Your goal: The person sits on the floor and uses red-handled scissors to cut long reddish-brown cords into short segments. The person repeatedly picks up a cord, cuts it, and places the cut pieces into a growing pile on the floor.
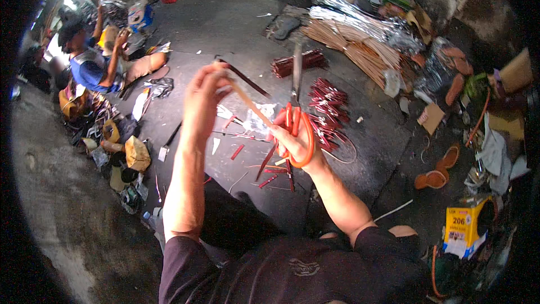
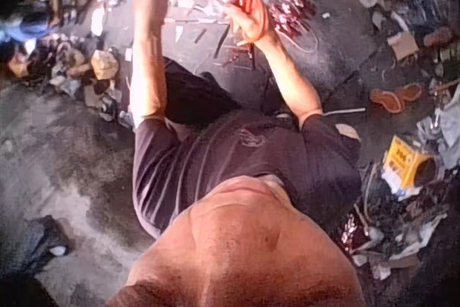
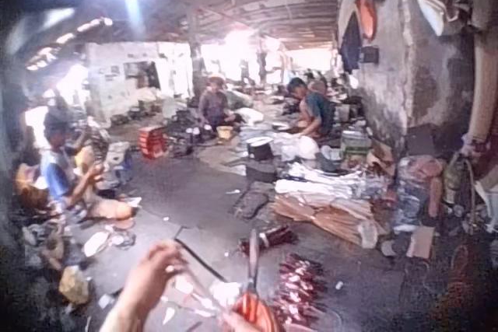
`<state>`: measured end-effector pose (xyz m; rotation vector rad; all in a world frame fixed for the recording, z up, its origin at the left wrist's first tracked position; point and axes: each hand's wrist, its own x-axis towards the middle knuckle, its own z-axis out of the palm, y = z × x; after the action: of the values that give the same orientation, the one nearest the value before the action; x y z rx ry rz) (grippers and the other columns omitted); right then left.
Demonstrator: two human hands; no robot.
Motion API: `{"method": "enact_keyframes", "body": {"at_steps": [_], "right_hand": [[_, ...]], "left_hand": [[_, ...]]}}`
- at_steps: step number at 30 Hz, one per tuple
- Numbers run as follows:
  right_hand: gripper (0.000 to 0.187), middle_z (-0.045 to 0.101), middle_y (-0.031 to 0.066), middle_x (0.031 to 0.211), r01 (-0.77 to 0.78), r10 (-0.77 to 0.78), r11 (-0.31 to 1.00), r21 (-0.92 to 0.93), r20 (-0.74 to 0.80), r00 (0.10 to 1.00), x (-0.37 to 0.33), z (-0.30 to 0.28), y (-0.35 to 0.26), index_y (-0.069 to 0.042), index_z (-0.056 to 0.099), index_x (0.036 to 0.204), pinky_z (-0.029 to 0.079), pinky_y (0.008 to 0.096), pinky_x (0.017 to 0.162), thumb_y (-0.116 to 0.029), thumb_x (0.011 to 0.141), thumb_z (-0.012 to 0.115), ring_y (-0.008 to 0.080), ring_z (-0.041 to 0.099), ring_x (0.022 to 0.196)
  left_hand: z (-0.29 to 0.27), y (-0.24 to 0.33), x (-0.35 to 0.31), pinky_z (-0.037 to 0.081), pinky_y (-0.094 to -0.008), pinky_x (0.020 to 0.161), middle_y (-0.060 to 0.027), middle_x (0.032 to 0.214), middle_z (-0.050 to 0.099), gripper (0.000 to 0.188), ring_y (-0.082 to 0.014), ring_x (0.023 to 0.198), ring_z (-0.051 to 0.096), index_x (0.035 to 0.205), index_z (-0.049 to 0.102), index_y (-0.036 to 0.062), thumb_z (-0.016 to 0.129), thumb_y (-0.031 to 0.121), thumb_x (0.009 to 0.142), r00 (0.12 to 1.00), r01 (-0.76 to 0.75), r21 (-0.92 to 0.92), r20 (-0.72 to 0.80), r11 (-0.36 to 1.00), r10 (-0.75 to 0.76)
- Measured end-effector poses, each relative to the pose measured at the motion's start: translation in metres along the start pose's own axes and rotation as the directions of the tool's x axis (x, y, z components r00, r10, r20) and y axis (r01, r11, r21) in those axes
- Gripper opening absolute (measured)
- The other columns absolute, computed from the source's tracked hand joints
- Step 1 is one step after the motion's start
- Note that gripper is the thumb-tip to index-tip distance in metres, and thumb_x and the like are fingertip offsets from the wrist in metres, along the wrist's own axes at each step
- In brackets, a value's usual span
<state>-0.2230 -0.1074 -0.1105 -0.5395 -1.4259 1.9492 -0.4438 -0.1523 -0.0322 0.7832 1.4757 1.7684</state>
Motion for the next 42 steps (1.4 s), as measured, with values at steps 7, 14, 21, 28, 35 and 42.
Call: {"method": "enact_keyframes", "body": {"at_steps": [7, 14, 21, 28, 35, 42], "right_hand": [[0.032, 0.067, 0.0058, 0.081, 0.126, -0.018, 0.83, -0.543, 0.2, 0.98, 0.032, -0.101, -0.068, -0.003, 0.058, 0.102, 0.049, 0.0298, 0.063, -0.029, 0.089, 0.071, 0.0118, 0.061, 0.071], [0.024, 0.067, 0.0065, 0.082, -0.024, 0.277, 0.547, -0.837, 0.154, 0.949, -0.007, -0.184, -0.152, -0.001, 0.056, 0.101, 0.05, 0.0266, 0.062, -0.021, 0.093, 0.068, 0.0107, 0.064, 0.071], [0.025, 0.069, 0.0086, 0.08, -0.543, 0.402, 0.451, -0.708, -0.382, 0.832, -0.108, -0.302, -0.145, -0.001, 0.058, 0.101, 0.053, 0.0342, 0.061, -0.018, 0.088, 0.069, 0.019, 0.069, 0.071], [0.03, 0.069, 0.0162, 0.102, -0.357, -0.127, 0.061, -0.932, -0.362, 0.924, -0.158, -0.362, 0.003, -0.007, 0.064, 0.113, 0.053, 0.0428, 0.08, -0.012, 0.083, 0.067, 0.0354, 0.067, 0.099], [0.056, 0.064, 0.0199, 0.12, 0.179, 0.025, 0.205, -0.962, 0.187, 0.982, -0.148, -0.277, 0.128, 0.002, 0.045, 0.132, 0.05, 0.0472, 0.091, -0.004, 0.08, 0.066, 0.0417, 0.06, 0.108], [0.04, 0.066, 0.0211, 0.102, -0.015, 0.22, 0.213, -0.977, 0.033, 0.975, -0.153, -0.29, 0.113, 0.0, 0.053, 0.118, 0.052, 0.0475, 0.076, -0.003, 0.081, 0.069, 0.0452, 0.063, 0.089]], "left_hand": [[-0.032, -0.012, 0.028, 0.052, -0.033, 0.096, -0.0058, 0.099, 0.062, 0.027, -0.0159, 0.094, 0.064, 0.115, 0.06, 0.0009, 0.065, 0.017, 0.093, 0.988, -0.021, -0.307, -0.152, 0.951, -0.028], [-0.004, -0.024, 0.014, 0.052, -0.032, 0.093, -0.0081, 0.101, 0.063, 0.02, -0.0191, 0.1, 0.064, 0.108, 0.061, 0.0016, 0.062, 0.017, 0.095, 0.965, 0.241, -0.191, 0.152, 0.952, -0.214], [0.052, -0.046, -0.033, 0.052, -0.0323, 0.086, -0.0111, 0.108, 0.067, 0.027, -0.0215, 0.095, 0.067, 0.117, 0.061, 0.0021, 0.06, 0.021, 0.097, 0.673, 0.218, 0.505, 0.542, 0.835, -0.503], [0.068, -0.055, -0.061, 0.054, -0.0411, 0.088, -0.018, 0.111, 0.07, 0.041, -0.0298, 0.101, 0.069, 0.128, 0.059, 0.0082, 0.067, 0.03, 0.093, 0.57, -0.369, 0.749, 0.65, 0.549, -0.503], [0.067, -0.074, -0.071, 0.052, -0.0424, 0.074, -0.0123, 0.093, 0.069, 0.037, -0.0292, 0.089, 0.068, 0.121, 0.064, 0.0147, 0.067, 0.034, 0.09, 0.383, -0.4, 0.749, 0.66, 0.528, -0.646], [0.059, -0.095, -0.095, 0.051, -0.0464, 0.076, -0.0131, 0.089, 0.066, 0.043, -0.0351, 0.087, 0.065, 0.118, 0.064, 0.0079, 0.066, 0.04, 0.089, 0.235, -0.526, 0.668, 0.709, 0.527, -0.665]]}}
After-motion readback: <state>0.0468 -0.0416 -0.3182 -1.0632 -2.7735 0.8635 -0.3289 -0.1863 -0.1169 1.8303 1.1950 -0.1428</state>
